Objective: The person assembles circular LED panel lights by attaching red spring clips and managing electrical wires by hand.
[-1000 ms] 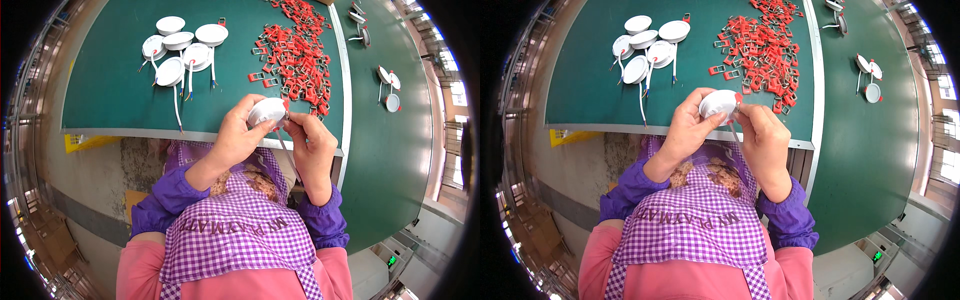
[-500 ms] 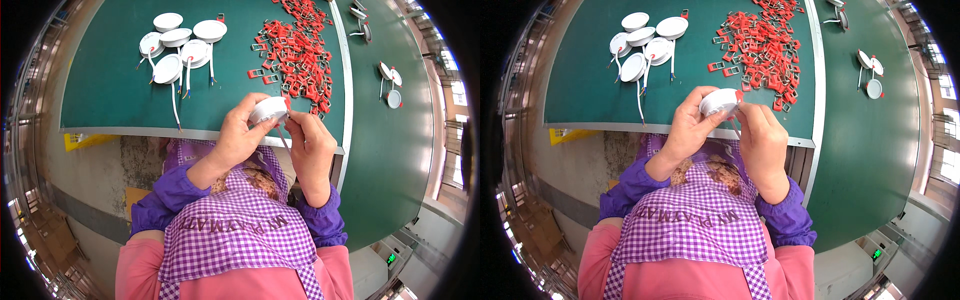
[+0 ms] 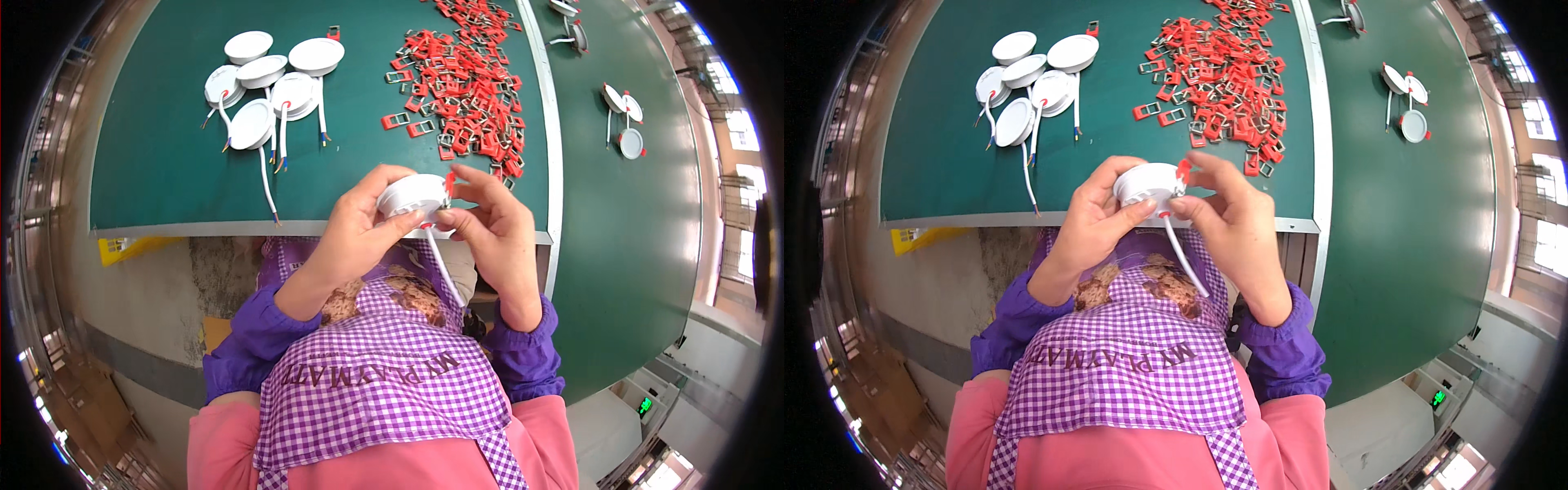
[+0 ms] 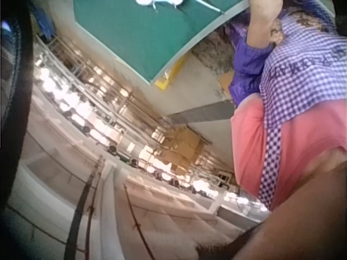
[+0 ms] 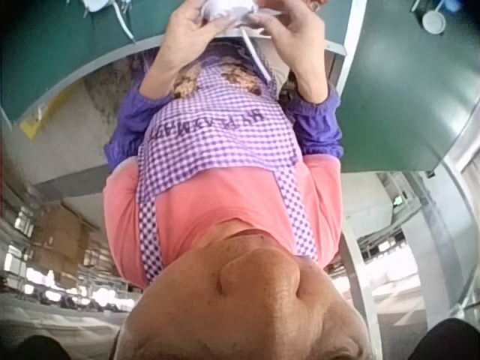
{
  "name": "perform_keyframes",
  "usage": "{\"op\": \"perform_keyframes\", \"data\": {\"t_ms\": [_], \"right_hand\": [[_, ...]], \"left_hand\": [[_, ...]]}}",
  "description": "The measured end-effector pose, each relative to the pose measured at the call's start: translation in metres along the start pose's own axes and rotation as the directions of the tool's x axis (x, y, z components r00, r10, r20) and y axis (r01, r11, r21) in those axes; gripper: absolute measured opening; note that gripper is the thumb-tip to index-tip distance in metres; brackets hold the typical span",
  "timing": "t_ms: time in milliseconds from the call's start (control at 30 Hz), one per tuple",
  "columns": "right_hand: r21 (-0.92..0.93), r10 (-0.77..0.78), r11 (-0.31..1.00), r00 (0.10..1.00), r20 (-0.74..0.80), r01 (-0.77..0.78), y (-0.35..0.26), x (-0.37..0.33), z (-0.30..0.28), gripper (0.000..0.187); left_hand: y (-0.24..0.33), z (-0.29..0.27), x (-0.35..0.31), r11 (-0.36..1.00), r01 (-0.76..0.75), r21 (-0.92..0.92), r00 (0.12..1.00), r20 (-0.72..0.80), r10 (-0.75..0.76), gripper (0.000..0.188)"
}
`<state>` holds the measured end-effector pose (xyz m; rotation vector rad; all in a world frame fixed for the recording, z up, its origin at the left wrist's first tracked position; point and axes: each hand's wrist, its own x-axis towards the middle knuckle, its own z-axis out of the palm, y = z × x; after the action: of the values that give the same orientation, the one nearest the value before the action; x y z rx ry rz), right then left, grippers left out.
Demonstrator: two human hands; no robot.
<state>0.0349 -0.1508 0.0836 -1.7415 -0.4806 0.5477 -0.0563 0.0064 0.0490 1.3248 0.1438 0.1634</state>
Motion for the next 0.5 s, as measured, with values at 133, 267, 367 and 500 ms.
{"op": "perform_keyframes", "data": {"t_ms": [133, 267, 367, 500], "right_hand": [[0.043, 0.03, 0.999, 0.999, 0.019, -0.031, 0.005, -0.001, 0.0, 0.038], [0.118, 0.078, 0.99, 0.996, 0.054, -0.084, 0.007, 0.001, 0.0, 0.035], [-0.064, 0.026, 0.998, 0.979, 0.202, -0.013, 0.002, 0.002, -0.007, 0.032], [-0.1, 0.048, 0.994, 0.998, 0.04, -0.043, 0.026, 0.004, -0.018, 0.028]], "left_hand": [[-0.002, -0.001, -0.009, 0.998, 0.034, -0.06, 0.999, 0.018, -0.033, 0.033], [-0.005, 0.005, -0.013, 0.966, 0.119, -0.23, 0.991, -0.026, -0.128, 0.038], [-0.004, -0.002, -0.008, 0.974, 0.202, -0.105, 0.978, 0.071, -0.195, 0.043], [0.002, -0.01, 0.002, 0.965, 0.26, 0.044, 0.957, 0.122, -0.264, 0.049]]}}
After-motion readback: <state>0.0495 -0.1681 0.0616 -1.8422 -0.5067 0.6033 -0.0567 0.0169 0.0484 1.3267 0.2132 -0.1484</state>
